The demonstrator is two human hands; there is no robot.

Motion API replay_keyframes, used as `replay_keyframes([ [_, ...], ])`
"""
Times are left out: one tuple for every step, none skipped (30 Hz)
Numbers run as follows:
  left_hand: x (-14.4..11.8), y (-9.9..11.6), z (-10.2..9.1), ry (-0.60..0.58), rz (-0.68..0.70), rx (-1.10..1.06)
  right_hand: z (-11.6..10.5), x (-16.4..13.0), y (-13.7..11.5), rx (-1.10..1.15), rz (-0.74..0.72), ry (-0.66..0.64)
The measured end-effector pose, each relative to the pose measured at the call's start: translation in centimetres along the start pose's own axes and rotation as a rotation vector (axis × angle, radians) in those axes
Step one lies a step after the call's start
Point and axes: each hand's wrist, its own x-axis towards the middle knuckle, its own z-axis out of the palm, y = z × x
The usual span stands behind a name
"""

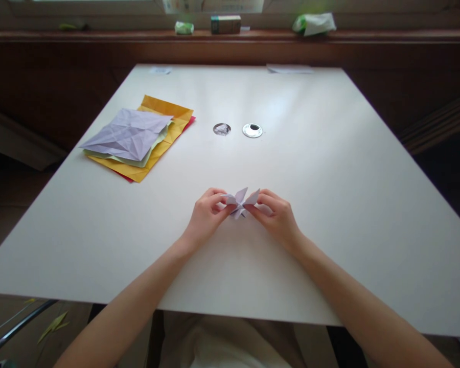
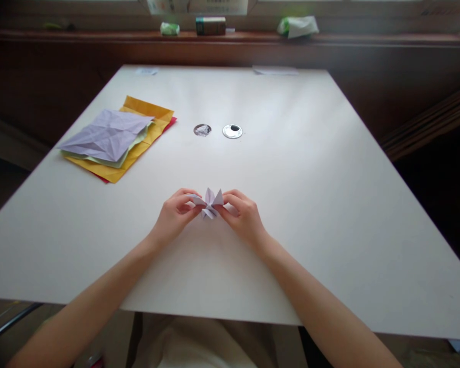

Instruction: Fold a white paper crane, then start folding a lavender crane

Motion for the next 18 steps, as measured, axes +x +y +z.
replay_keyframes([
  [0.1, -0.1, 0.0, -0.007, -0.010, 0.002, 0.0, 0.0, 0.0, 0.003, 0.008, 0.000],
  [0.1, -0.1, -0.1, -0.015, -0.018, 0.003, -0.1, 0.1, 0.0, 0.007, 0.018, -0.004],
  [0.1, -0.2, -0.1, -0.023, -0.025, 0.004, -0.1, 0.1, 0.0, 0.012, 0.031, -0.014],
  [0.2, -0.2, -0.2, -0.030, -0.030, 0.005, -0.1, 0.1, 0.0, 0.018, 0.046, -0.025],
  [0.2, -0.2, -0.2, -0.035, -0.034, 0.005, -0.2, 0.1, 0.0, 0.024, 0.061, -0.040],
  [0.2, -0.2, -0.2, -0.041, -0.038, 0.002, -0.2, 0.1, -0.1, 0.028, 0.076, -0.052],
  [0.1, -0.2, -0.2, -0.047, -0.040, -0.006, -0.2, 0.1, -0.1, 0.030, 0.086, -0.060],
  [0.1, -0.2, -0.2, -0.049, -0.041, -0.022, -0.2, 0.1, -0.1, 0.031, 0.088, -0.059],
  [0.0, -0.2, -0.1, -0.047, -0.041, -0.049, -0.3, 0.0, -0.1, 0.032, 0.077, -0.048],
  [0.0, -0.2, -0.1, -0.038, -0.042, -0.087, -0.3, 0.0, -0.2, 0.035, 0.055, -0.029],
  [-0.1, -0.1, 0.0, -0.022, -0.045, -0.135, -0.3, 0.0, -0.3, 0.038, 0.023, -0.002],
  [-0.2, 0.0, 0.1, -0.002, -0.048, -0.191, -0.3, -0.1, -0.5, 0.040, -0.015, 0.032],
  [-0.3, 0.2, 0.2, 0.015, -0.053, -0.248, -0.4, -0.1, -0.7, 0.042, -0.054, 0.065],
  [-0.3, 0.3, 0.2, 0.025, -0.060, -0.304, -0.5, -0.2, -0.9, 0.045, -0.093, 0.099],
  [-0.4, 0.5, 0.3, 0.023, -0.068, -0.359, -0.6, -0.3, -1.1, 0.049, -0.127, 0.130],
  [-0.5, 0.7, 0.4, 0.013, -0.076, -0.409, -0.7, -0.4, -1.3, 0.057, -0.155, 0.158],
  [-0.6, 1.0, 0.4, -0.001, -0.083, -0.453, -0.7, -0.5, -1.5, 0.072, -0.177, 0.183],
  [-0.6, 1.2, 0.4, -0.015, -0.085, -0.491, -0.8, -0.6, -1.6, 0.096, -0.188, 0.204],
])
